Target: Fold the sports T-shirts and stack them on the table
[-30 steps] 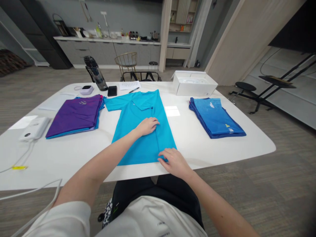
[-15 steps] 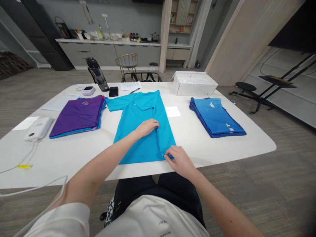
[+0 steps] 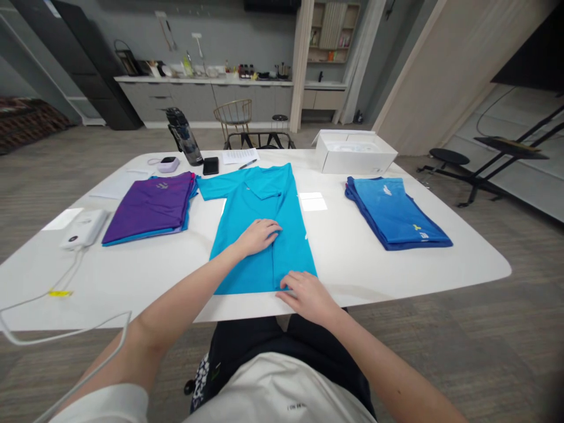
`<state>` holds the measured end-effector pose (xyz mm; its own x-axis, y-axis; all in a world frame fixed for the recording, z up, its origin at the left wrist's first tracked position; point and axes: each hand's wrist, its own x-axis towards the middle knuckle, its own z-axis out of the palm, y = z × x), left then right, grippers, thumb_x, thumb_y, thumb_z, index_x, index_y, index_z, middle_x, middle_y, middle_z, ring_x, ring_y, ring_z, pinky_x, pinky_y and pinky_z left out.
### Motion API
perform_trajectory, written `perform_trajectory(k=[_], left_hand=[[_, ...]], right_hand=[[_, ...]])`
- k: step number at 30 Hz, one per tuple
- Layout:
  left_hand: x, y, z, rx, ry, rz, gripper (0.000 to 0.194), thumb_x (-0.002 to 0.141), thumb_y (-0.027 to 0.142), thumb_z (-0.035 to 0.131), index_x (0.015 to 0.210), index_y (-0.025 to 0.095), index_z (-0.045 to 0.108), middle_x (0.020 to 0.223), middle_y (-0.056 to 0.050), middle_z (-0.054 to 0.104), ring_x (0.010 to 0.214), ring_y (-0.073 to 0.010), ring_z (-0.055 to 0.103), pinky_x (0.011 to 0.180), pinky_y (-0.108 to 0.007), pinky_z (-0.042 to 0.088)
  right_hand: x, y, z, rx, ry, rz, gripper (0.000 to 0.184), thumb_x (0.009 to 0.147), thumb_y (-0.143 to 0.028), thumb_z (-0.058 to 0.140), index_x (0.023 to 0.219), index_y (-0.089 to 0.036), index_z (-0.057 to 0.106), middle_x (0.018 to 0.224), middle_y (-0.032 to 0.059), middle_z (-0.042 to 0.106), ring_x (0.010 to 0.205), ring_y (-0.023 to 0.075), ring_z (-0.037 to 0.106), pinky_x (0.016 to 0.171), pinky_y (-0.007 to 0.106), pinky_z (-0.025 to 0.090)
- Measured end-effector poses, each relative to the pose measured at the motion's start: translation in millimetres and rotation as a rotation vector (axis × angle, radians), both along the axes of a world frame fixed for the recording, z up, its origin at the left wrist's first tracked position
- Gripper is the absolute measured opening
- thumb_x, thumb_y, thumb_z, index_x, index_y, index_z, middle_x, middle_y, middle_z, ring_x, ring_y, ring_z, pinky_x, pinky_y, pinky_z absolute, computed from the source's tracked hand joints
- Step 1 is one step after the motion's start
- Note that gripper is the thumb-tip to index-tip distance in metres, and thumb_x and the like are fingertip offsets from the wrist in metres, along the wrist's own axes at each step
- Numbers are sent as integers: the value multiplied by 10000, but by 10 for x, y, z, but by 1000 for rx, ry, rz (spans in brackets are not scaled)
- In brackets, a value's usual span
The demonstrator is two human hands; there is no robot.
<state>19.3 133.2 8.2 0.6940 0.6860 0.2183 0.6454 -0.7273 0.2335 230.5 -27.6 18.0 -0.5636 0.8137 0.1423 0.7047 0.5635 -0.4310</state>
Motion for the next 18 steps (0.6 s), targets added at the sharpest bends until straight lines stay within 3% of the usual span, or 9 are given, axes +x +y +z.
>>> perform_trajectory(k=[6,9,13,18], left_hand=[[124,-69,-40,4,34,25,441,1030,454,426,1409,269,557,1460,-71,560,1365,-224,482,1204,-449,245],[154,62,-64,-7,-31,131,411,1028,418,432,1382,264,572,1421,-67,587,1320,-221,518,1168,-423,311],[174,490,-72,-47,-190,350,347,988,301,475,1298,238,618,1348,-79,623,1245,-234,571,1078,-395,417],[197,1278,-39,-122,-334,634,360,932,222,495,1266,184,622,1335,-121,619,1246,-252,572,1072,-385,426]], right_hand=[[179,283,51,0,15,-108,178,1020,-346,541,942,-216,634,920,29,658,802,168,603,732,288,400],[277,607,0,-16,0,-141,156,1003,-344,567,952,-220,646,887,18,647,783,162,598,724,278,400],[385,1189,-67,-35,35,-184,130,979,-319,602,934,-211,659,883,16,641,808,156,602,752,265,405],[447,2043,-58,-37,117,-237,125,960,-312,609,951,-210,681,860,11,641,777,149,583,749,260,410]])
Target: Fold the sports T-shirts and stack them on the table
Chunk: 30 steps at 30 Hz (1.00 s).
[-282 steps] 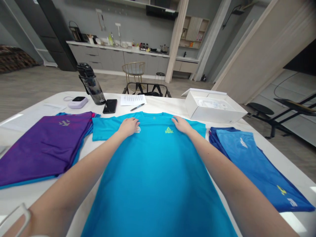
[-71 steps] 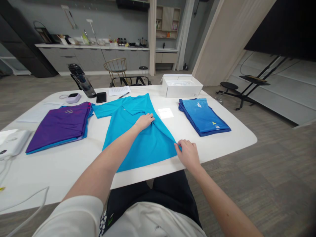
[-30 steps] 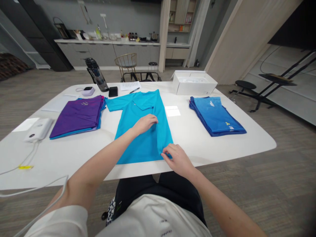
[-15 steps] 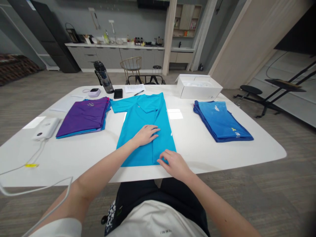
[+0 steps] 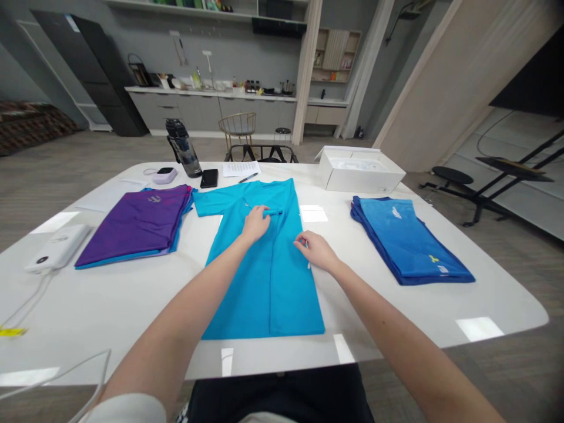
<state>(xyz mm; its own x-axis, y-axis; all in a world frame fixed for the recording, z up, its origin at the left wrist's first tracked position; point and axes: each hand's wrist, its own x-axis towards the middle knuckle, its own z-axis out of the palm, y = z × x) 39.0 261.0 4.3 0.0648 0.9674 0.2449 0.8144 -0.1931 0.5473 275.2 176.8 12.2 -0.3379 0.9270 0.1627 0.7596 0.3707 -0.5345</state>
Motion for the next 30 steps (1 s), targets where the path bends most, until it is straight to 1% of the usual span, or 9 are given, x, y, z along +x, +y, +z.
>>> perform_trajectory(k=[4,8,13,17,20,23,25,27,30], left_hand=[[-22,576,32,-42,93,146,390,939,241,467,1308,211,589,1362,-134,603,1287,-293,536,1069,-459,408],[-94,1007,7,-73,234,210,418,968,309,430,1352,202,557,1355,-173,604,1280,-344,521,1064,-537,369],[-202,1351,-108,-120,325,246,438,981,346,411,1351,157,548,1347,-210,597,1257,-390,512,1022,-584,369],[-308,1518,-217,-102,339,248,330,971,323,456,1219,185,624,1282,-193,631,1222,-396,521,994,-586,386],[-391,1594,-238,-120,285,233,248,967,324,490,1091,194,661,1230,-182,651,1205,-395,538,988,-577,383],[-443,1637,-166,-106,185,193,224,986,308,475,1092,198,637,1191,-152,672,1158,-355,584,979,-530,392],[-460,1652,-97,-47,156,159,235,1013,296,425,1129,205,608,1146,-125,690,1100,-318,617,976,-500,391],[-483,1661,-52,18,196,144,254,1031,293,385,1156,210,590,1137,-117,690,1071,-302,627,978,-485,384],[-604,1658,-77,15,304,191,277,1025,318,397,1184,204,594,1182,-141,663,1087,-320,611,967,-484,386]], right_hand=[[17,764,-18,0,15,-76,105,933,-278,617,938,-205,692,864,17,653,785,156,588,756,265,426],[4,1580,-102,5,-7,-189,154,921,-280,610,1025,-202,693,989,56,662,890,189,614,838,299,469],[-95,2537,-206,19,-64,-304,417,962,-352,540,1371,-276,554,1288,110,586,1175,291,555,984,441,478],[-179,3102,-255,-3,-109,-373,529,999,-417,456,1515,-318,399,1454,132,469,1286,359,460,1017,557,450],[-214,3336,-296,-27,-146,-359,474,967,-406,520,1429,-298,524,1467,132,451,1301,377,426,1025,580,434],[-239,3432,-343,35,-164,-327,263,953,-335,535,1145,-249,693,1362,122,513,1250,339,463,1006,531,456],[-261,3453,-373,111,-154,-335,244,978,-311,482,1063,-224,694,1288,128,542,1205,319,486,985,507,464],[-291,3453,-401,161,-149,-374,263,997,-307,441,1086,-210,668,1255,141,548,1182,320,489,968,505,462],[-350,3415,-421,116,-171,-416,258,997,-307,434,1101,-211,649,1240,151,544,1160,328,487,947,513,452]])
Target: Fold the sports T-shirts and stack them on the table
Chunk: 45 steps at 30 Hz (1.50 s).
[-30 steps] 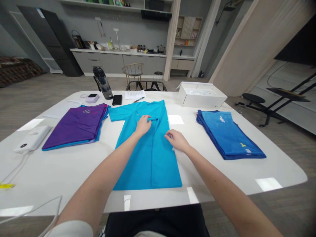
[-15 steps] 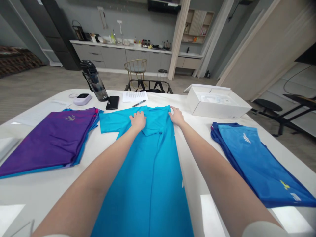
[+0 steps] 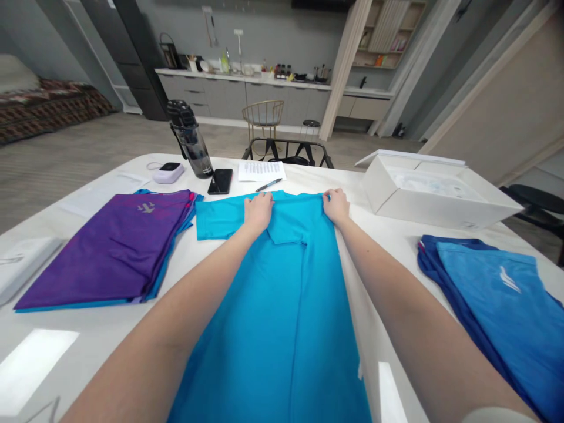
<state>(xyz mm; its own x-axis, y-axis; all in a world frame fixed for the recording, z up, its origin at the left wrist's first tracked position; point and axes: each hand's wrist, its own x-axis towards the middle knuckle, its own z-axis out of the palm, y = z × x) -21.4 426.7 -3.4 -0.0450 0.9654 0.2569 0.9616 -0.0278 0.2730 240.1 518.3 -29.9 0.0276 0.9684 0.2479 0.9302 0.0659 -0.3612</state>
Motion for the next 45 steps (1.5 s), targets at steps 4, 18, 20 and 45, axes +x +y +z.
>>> perform_trajectory(k=[4,18,20,45], left_hand=[[-458,-47,-101,-12,156,127,339,1001,274,382,1241,171,599,1242,-194,625,1163,-366,551,968,-519,373],[-1702,-335,31,-90,393,228,425,928,116,311,1105,99,697,1207,-239,631,1213,-378,468,1037,-541,270],[-1731,-380,43,-65,393,231,421,934,118,313,1097,111,701,1216,-227,627,1213,-369,466,1041,-532,273],[229,-636,848,-134,-1194,-309,382,688,273,817,1020,201,643,737,41,577,676,-111,554,639,-244,437]], right_hand=[[-179,-106,84,44,-65,-37,278,974,-253,455,1203,-210,606,1277,165,528,1178,345,462,969,548,402],[-2005,13,255,-144,-164,525,340,998,-256,487,1307,-275,627,1261,118,637,1119,300,590,949,428,444],[-2048,78,223,-151,-178,489,332,994,-258,499,1296,-282,635,1263,118,639,1108,299,600,936,425,449],[-523,621,272,-107,298,666,170,803,-245,708,917,-166,806,854,48,718,788,176,605,749,263,456]])
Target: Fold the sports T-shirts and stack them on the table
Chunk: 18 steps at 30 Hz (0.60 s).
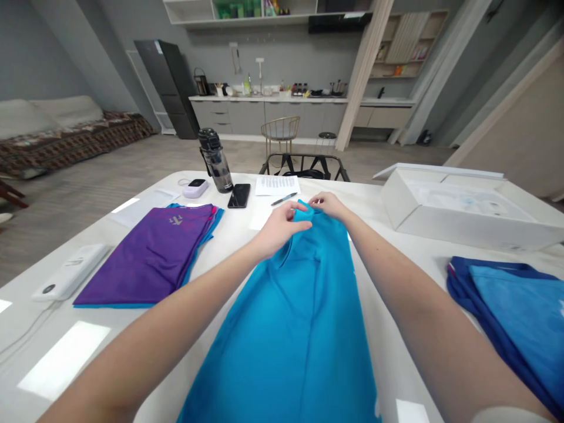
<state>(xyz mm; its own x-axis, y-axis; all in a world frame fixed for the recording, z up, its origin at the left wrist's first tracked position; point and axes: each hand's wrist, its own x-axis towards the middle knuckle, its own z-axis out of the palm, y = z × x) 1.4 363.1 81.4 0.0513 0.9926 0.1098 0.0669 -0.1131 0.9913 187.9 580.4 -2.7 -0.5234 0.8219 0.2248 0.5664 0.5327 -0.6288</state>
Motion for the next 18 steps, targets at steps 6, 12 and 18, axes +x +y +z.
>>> perform_trajectory(k=[6,12,18], left_hand=[[913,-85,-758,-238,-40,106,305,676,275,829,905,198,643,736,20,597,695,-148,577,672,-289,453],[1410,111,-797,-162,-63,232,322,730,247,805,1018,196,671,888,-37,689,857,-184,653,796,-315,505],[1318,95,-830,-70,99,39,391,916,210,588,1304,176,615,1234,-133,700,1141,-222,660,999,-367,502]], right_hand=[[299,-137,-158,33,-42,20,188,815,-187,677,950,-189,808,955,61,700,903,182,617,887,272,471],[389,-100,-84,91,24,16,207,839,-165,656,982,-189,804,1009,72,651,950,183,605,923,276,465],[718,-182,-136,23,-60,-158,252,865,-192,652,1084,-168,774,1014,81,697,868,183,606,873,283,465]])
